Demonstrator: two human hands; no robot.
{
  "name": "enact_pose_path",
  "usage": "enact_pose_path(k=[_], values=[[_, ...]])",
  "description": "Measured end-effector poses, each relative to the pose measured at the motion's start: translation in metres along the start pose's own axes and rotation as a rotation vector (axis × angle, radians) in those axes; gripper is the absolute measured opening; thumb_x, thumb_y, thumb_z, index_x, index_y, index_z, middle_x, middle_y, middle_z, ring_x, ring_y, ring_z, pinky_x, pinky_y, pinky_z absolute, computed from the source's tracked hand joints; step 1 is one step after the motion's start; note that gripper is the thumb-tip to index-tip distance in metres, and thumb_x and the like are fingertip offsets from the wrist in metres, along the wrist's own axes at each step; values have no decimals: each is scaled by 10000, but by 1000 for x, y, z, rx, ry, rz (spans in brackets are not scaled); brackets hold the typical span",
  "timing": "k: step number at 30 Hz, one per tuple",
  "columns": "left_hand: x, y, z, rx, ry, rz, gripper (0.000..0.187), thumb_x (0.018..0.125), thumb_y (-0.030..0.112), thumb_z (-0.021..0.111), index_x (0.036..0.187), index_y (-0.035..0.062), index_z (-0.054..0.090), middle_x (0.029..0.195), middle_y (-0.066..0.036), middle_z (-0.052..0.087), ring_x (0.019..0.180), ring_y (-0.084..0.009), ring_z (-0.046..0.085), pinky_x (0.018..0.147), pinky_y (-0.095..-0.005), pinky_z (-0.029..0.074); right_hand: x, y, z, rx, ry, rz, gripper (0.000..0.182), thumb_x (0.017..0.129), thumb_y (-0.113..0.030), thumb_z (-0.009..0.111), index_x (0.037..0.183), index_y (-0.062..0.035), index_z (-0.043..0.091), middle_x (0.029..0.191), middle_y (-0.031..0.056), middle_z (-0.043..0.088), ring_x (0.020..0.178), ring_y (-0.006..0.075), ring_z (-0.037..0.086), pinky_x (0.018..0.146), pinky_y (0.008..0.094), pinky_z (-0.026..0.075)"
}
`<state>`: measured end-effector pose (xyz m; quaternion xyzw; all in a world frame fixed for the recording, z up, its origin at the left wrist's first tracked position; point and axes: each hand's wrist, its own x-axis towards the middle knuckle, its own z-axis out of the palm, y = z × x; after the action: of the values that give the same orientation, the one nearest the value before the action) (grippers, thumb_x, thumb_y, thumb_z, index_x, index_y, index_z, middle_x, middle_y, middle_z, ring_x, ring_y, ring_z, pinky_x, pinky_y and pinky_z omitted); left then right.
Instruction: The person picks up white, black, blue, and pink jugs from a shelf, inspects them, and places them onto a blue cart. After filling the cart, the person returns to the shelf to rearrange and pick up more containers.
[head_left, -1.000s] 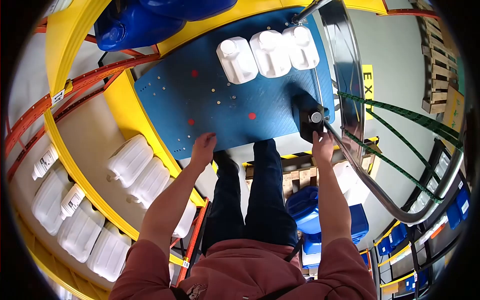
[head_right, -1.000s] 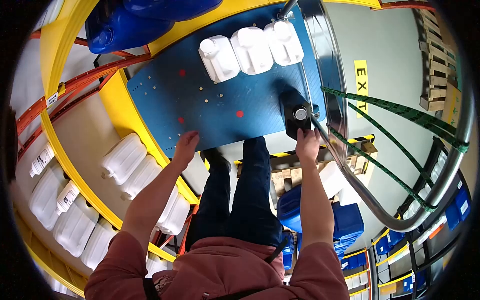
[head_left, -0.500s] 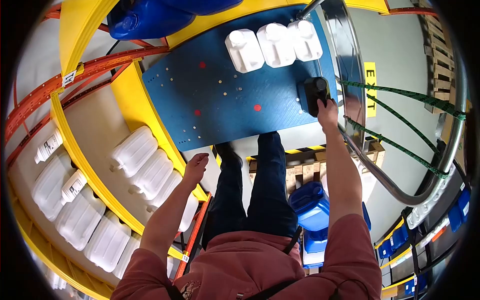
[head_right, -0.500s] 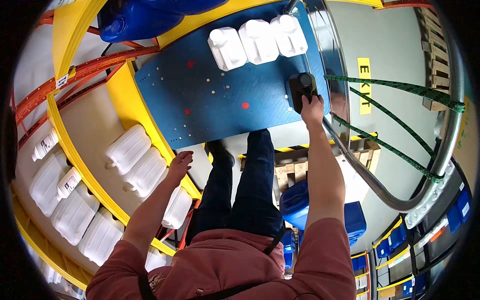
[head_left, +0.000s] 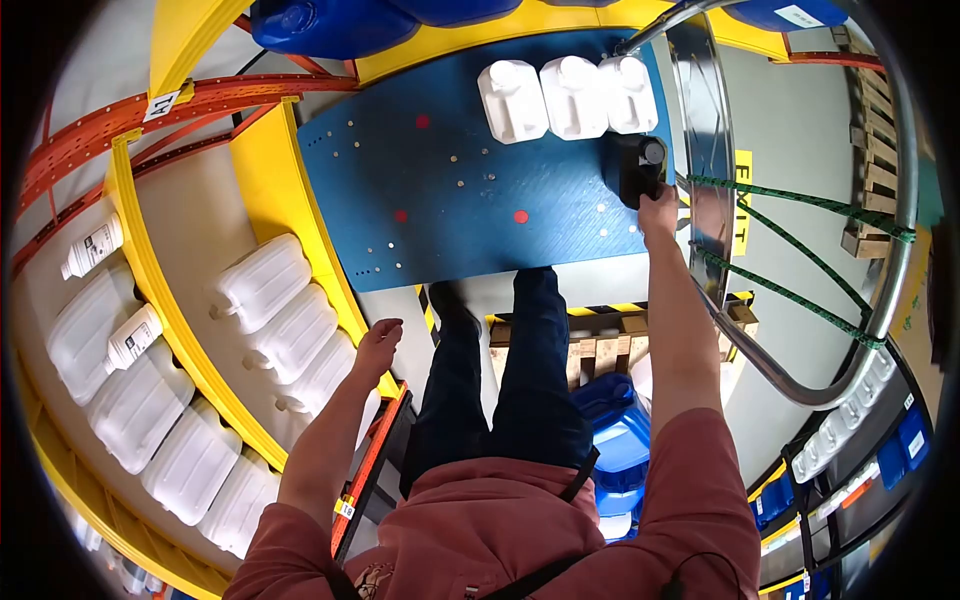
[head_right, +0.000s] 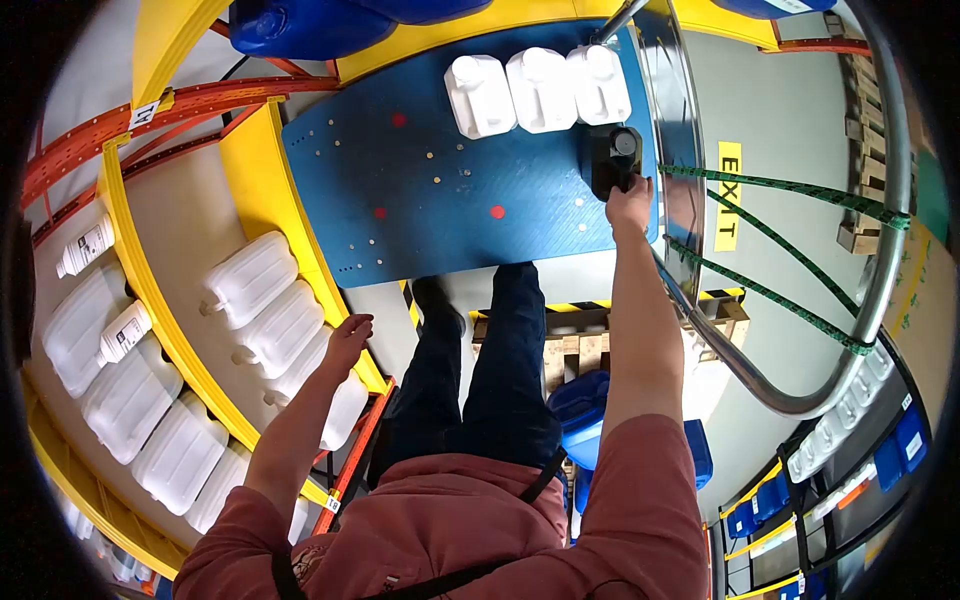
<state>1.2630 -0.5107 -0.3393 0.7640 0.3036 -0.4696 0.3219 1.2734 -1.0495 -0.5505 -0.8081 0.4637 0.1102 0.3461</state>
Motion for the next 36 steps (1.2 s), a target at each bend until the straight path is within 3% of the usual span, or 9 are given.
enact_pose_path(k=[11,16,22,23,27,29,31,33,36], values=[[-69,-91,-64,-223,76,54,331,978,262,581,1252,79,621,1019,-12,628,934,-116,579,798,-290,474,-193,2,-45,-345,-225,-65,630,793,-93,599,1394,-16,427,1551,251,250,1421,418,302,1149,445,340],[-97,-183,-102,-370,131,136,334,967,275,603,1235,80,634,1006,-1,628,931,-109,579,781,-273,464,-278,31,-50,-464,-426,-103,543,765,-177,671,1256,32,568,1245,275,602,1185,408,575,1019,425,478],[-159,-322,-148,-428,430,230,386,940,327,607,1202,49,662,1146,-135,695,1062,-255,653,933,-349,494,-314,19,-24,-561,-488,-334,486,754,-117,650,1221,-3,579,987,212,694,875,362,682,779,441,550],[-174,-343,-155,-387,442,209,393,931,335,603,1191,48,670,1150,-149,694,1066,-281,653,937,-363,496,-297,41,0,-499,-253,-729,357,747,-114,667,1090,-19,640,875,174,696,798,341,674,733,460,543],[-219,-443,-156,-454,591,43,401,908,340,592,1160,43,689,1148,-184,692,1065,-327,654,938,-388,504,-378,-123,6,-766,-656,-654,240,716,-149,633,913,-13,650,911,206,682,870,415,643,784,469,511],[-232,-489,-135,-561,684,-89,398,895,354,596,1124,46,702,1124,-192,697,1047,-341,658,922,-404,515,-343,-141,57,-752,-820,-973,177,726,-146,624,848,-18,629,831,187,654,791,403,628,737,446,510],[-247,-520,-106,-673,747,-215,379,876,363,606,1086,68,717,1097,-180,706,1027,-353,662,912,-418,524,-409,-220,66,-964,-801,-1089,210,749,-171,624,882,-15,669,829,174,670,787,380,646,750,435,520],[-251,-546,-68,-675,776,-301,373,883,336,606,1122,68,707,1085,-165,712,996,-303,680,878,-390,534,-437,-265,91,-639,-887,-921,286,766,-205,632,966,-13,703,901,189,700,858,368,675,797,439,527],[-266,-543,-7,-965,845,-410,355,872,348,613,1105,102,715,1070,-149,716,999,-331,673,909,-414,530,-457,-319,150,-808,-909,-1319,356,763,-215,652,1051,-13,708,970,209,707,922,371,682,829,432,530]])
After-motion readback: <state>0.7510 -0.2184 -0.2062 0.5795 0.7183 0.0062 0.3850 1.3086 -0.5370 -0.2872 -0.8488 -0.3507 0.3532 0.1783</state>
